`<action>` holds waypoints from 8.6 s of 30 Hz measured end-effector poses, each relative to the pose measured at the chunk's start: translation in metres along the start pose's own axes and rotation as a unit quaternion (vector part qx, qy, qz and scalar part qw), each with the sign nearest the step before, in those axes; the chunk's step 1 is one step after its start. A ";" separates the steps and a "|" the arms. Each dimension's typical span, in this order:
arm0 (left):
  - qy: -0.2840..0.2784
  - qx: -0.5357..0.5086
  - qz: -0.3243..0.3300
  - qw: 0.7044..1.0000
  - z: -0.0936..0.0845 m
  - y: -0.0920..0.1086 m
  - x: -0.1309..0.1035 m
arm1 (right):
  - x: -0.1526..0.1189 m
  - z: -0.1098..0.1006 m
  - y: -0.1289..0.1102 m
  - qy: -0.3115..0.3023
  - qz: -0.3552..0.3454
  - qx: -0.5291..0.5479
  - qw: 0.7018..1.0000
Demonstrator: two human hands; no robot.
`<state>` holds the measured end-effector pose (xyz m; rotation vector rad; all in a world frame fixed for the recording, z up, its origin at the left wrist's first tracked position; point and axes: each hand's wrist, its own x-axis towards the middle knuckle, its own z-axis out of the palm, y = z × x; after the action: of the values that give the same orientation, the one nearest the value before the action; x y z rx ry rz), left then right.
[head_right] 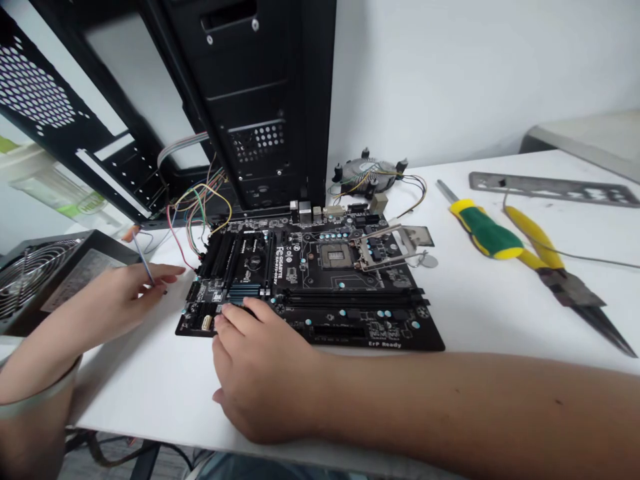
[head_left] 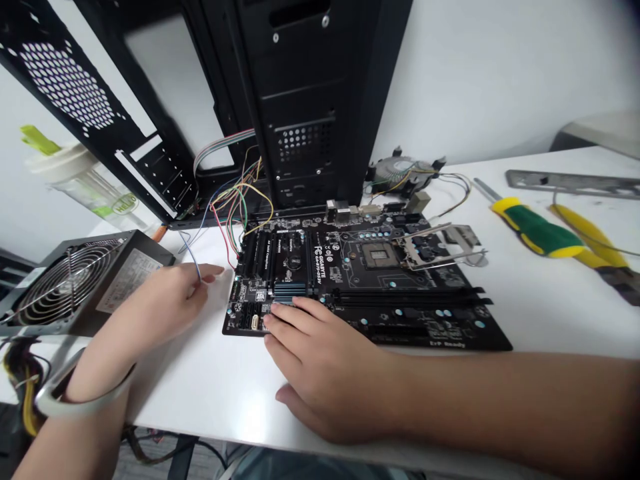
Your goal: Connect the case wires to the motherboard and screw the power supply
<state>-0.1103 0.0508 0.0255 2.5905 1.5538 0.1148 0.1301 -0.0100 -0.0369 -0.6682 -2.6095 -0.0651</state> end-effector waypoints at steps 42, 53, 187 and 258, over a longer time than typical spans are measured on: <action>0.162 -0.111 0.011 0.981 0.037 -0.004 0.023 | -0.005 -0.006 -0.009 -0.087 0.055 0.042 0.994; 0.188 -0.055 -0.005 0.981 0.043 -0.003 0.020 | -0.001 -0.012 -0.007 -0.153 0.068 0.094 0.981; 0.154 -0.017 -0.020 0.988 0.045 -0.006 0.042 | 0.003 -0.014 -0.007 -0.183 0.089 0.127 0.971; 0.139 0.041 -0.102 0.984 0.047 0.004 0.049 | 0.008 -0.016 -0.009 -0.203 0.037 0.045 0.977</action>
<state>-0.0780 0.0897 -0.0199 2.5437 1.9457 0.4182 0.1262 -0.0168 -0.0185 -0.8177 -2.9485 0.2360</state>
